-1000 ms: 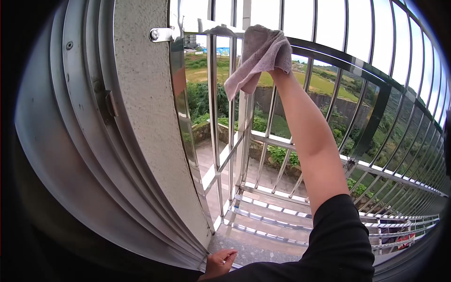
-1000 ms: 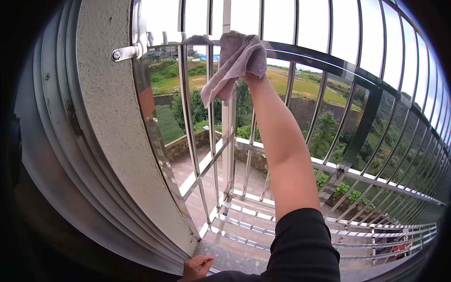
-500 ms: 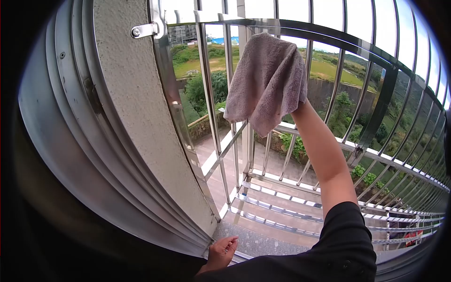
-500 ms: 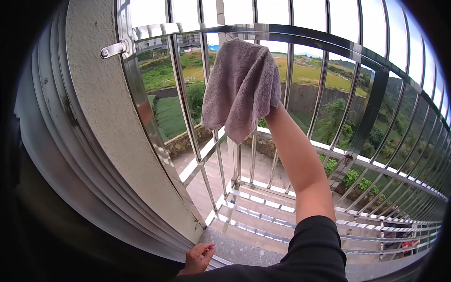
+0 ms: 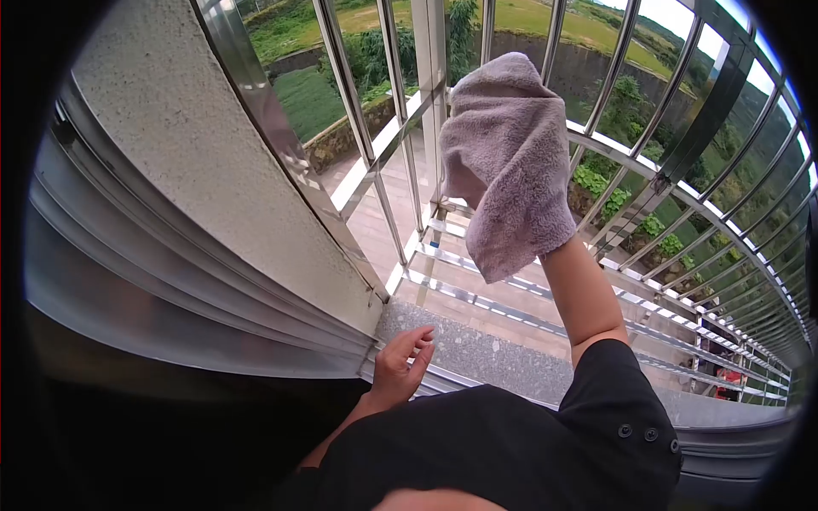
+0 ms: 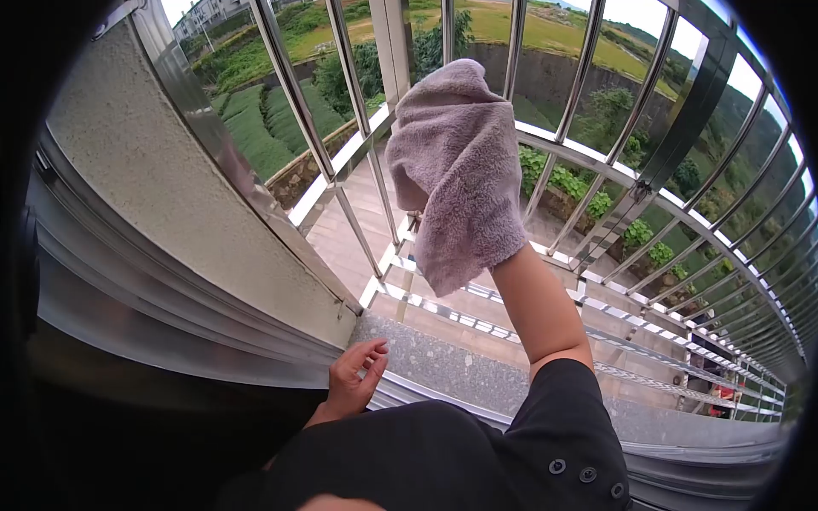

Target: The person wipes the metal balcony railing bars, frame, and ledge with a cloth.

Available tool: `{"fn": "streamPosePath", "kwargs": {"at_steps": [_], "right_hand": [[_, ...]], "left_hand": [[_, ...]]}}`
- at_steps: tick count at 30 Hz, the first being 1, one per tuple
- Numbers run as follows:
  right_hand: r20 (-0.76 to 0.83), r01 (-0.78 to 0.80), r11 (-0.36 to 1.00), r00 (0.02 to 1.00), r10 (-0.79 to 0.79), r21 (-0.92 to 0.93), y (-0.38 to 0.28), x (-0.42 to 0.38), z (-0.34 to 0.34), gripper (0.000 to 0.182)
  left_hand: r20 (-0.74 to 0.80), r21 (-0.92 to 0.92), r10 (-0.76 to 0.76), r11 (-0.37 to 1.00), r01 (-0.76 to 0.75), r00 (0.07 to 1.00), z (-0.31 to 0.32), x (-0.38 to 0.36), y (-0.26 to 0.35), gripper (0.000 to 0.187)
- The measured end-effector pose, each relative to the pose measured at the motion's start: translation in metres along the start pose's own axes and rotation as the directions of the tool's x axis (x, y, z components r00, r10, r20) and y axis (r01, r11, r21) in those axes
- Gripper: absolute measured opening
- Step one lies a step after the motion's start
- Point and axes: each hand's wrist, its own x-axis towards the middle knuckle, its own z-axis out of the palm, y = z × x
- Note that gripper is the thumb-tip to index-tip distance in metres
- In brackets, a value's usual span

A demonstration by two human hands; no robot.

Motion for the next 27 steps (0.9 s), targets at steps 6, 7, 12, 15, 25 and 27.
{"fn": "streamPosePath", "kwargs": {"at_steps": [6, 7, 12, 15, 25, 27], "right_hand": [[0.107, -0.218, 0.924, 0.975, 0.194, 0.313, 0.030, -0.036, 0.004, 0.056], [0.101, -0.226, 0.926, 0.974, 0.204, 0.304, 0.035, -0.041, 0.005, 0.056], [0.078, -0.289, 0.933, 0.957, 0.279, 0.215, 0.061, -0.079, 0.011, 0.057], [0.054, -0.270, 0.956, 0.963, 0.266, 0.113, 0.062, -0.084, 0.004, 0.057], [0.071, -0.448, 0.882, 0.885, 0.461, -0.144, 0.101, -0.155, -0.015, 0.059], [0.052, -0.434, 0.851, 0.882, 0.468, -0.295, 0.112, -0.162, -0.013, 0.059]], "left_hand": [[-0.078, -0.215, -0.132, 0.970, 0.113, 0.988, -0.001, 0.038, -0.002, 0.040], [-0.053, -0.350, -0.218, 0.918, 0.187, 0.974, -0.001, 0.051, -0.003, 0.043], [0.029, -0.820, -0.454, 0.499, 0.281, 0.891, 0.001, 0.107, -0.039, 0.038], [0.235, -0.903, -0.419, 0.241, 0.357, 0.877, -0.008, 0.117, -0.031, 0.047], [0.092, -0.977, -0.010, 0.193, 0.092, 0.996, -0.044, 0.139, -0.010, 0.047], [0.057, -0.937, -0.026, 0.342, 0.063, 0.998, -0.045, 0.139, 0.004, 0.042]]}}
